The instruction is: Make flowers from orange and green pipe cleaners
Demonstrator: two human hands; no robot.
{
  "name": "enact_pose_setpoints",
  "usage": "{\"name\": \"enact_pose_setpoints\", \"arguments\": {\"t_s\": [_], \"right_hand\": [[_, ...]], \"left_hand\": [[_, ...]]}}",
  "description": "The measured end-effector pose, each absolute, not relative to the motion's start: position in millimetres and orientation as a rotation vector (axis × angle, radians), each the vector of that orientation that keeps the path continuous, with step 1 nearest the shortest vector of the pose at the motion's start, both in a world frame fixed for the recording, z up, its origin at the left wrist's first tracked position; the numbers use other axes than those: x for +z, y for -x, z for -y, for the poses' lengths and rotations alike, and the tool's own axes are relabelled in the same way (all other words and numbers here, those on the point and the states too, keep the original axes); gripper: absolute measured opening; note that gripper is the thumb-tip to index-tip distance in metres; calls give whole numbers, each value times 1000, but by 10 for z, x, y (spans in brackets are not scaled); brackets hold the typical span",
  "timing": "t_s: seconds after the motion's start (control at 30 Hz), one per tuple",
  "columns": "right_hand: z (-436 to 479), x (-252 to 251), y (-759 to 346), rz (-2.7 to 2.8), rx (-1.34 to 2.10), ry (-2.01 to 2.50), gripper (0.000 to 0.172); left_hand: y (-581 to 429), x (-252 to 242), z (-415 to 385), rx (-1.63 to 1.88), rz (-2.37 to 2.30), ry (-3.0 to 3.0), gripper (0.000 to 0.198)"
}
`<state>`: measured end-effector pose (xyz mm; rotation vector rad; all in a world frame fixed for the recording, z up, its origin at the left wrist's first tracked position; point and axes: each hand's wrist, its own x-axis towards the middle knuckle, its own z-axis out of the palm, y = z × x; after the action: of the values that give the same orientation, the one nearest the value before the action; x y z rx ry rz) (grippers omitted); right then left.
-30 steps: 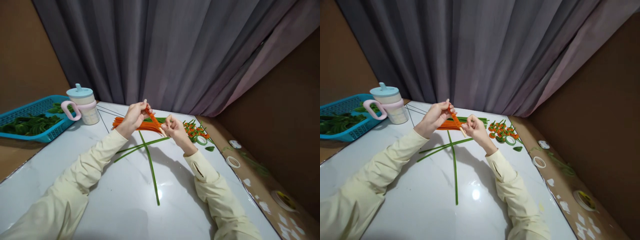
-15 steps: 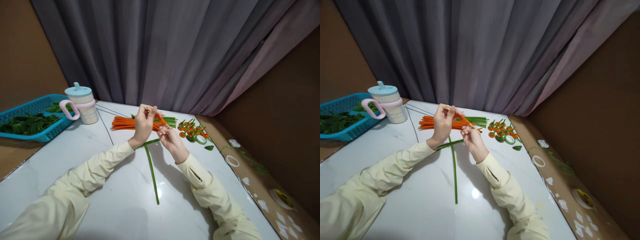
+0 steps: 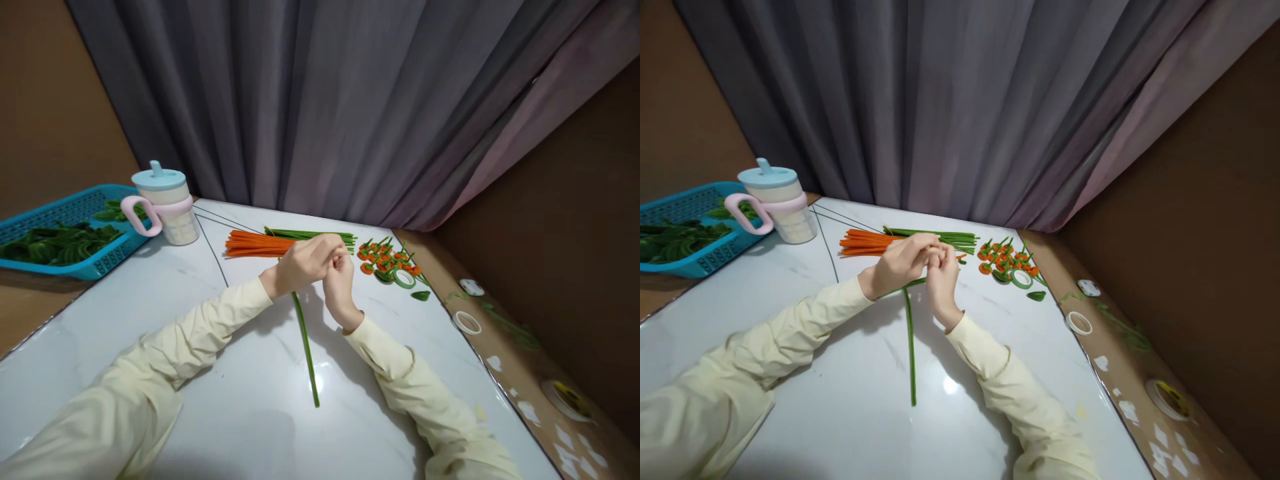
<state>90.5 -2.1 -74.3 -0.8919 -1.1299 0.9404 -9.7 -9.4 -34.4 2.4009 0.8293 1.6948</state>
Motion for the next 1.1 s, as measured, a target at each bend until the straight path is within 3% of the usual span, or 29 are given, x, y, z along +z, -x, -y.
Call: {"name": "enact_pose_setpoints", "arguments": {"t_s": [0.1, 0.27, 0.5, 0.63, 0.77, 1.1], "right_hand": [[52, -722, -902, 1261, 853, 910, 11], [-20, -722, -1001, 1742, 436, 906, 28], [-50, -686, -1071, 1867, 335, 840, 22], [-3, -583, -1089, 1839, 476, 800, 17], [-13, -503, -1093, 1716, 845, 730, 5], [-27, -377, -1116, 1396, 1292, 610, 31]], "left_hand": [[114, -262, 100, 1793, -943, -2340, 19], [131, -102, 102, 1816, -1043, -2296, 16], [236, 80, 23, 1805, -972, -1786, 19], [338, 150, -74, 1664, -836, -1417, 24], [391, 160, -121, 1559, -789, -1250, 25], [416, 72, -214, 1515, -620, -922, 27]]}}
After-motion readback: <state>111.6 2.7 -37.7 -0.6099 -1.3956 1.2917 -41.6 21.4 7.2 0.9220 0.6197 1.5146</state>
